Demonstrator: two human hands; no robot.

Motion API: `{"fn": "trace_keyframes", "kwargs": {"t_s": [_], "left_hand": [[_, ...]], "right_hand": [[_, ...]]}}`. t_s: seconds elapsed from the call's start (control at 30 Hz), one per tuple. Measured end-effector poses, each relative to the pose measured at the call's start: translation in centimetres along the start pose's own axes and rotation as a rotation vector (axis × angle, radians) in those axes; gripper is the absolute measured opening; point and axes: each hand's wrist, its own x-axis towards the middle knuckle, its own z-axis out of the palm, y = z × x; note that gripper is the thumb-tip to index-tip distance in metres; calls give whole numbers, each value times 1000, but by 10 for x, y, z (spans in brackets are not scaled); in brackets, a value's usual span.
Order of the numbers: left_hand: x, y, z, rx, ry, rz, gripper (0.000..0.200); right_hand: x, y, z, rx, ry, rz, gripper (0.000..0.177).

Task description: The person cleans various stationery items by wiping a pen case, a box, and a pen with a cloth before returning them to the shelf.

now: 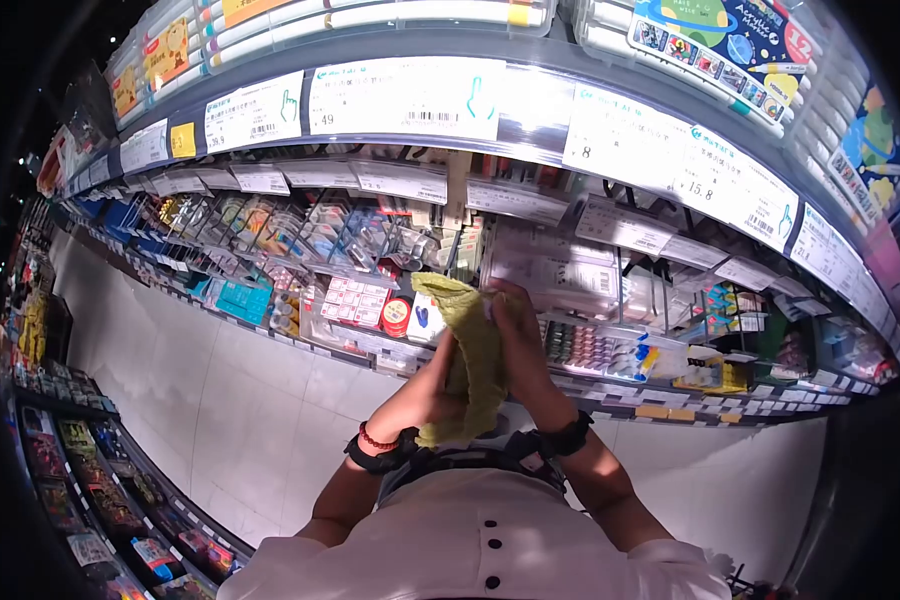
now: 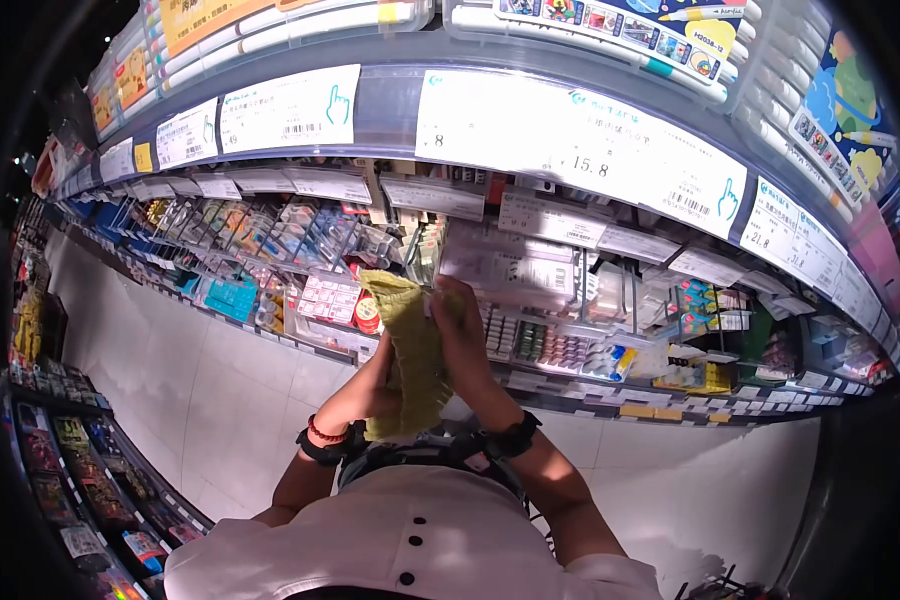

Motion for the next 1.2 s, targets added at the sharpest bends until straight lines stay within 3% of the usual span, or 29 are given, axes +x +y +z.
{"fn": "trace_keyframes", "kwargs": {"t_s": [0.03, 0.17, 0.27, 0.33, 0.37, 0.47, 0.53, 0.63, 0.77, 0.93, 1.03, 1.13, 1.2], "left_hand": [[0, -4, 2, -35, 18, -17, 97], [4, -27, 10, -403, 72, -118, 92], [14, -51, 9, -343, 127, -86, 85], [16, -29, 13, -235, 174, -19, 78], [17, -12, 14, -166, 198, 25, 75], [23, 6, 13, -621, 273, -88, 63], [24, 2, 14, -518, 278, 21, 55], [23, -2, 14, -426, 342, 53, 44], [20, 8, 13, -494, 368, -3, 32], [25, 7, 10, -534, 563, 37, 30], [27, -1, -4, -531, 687, 95, 30], [29, 2, -16, -561, 814, 150, 30], [27, 6, -23, -562, 827, 179, 30]], "right_hand": [[1, 0, -1, -132, -21, -121, 21], [-3, -2, -4, -246, -108, -103, 16], [-4, 1, -8, -404, -155, -40, 18], [-8, -3, -6, -553, -132, -40, 22], [-10, -4, -4, -493, -127, -65, 24], [-16, -10, 0, -219, -133, -54, 33], [-21, -20, 3, 92, -165, 66, 39], [-18, -3, 1, -236, -231, -150, 47], [-19, 6, 5, -140, -292, -85, 58], [-34, -9, 15, -192, -349, -69, 72], [-43, -13, 16, -259, -445, 10, 72], [-46, -22, 6, -362, -690, 229, 58], [-46, -16, -2, -311, -662, 292, 47]]}}
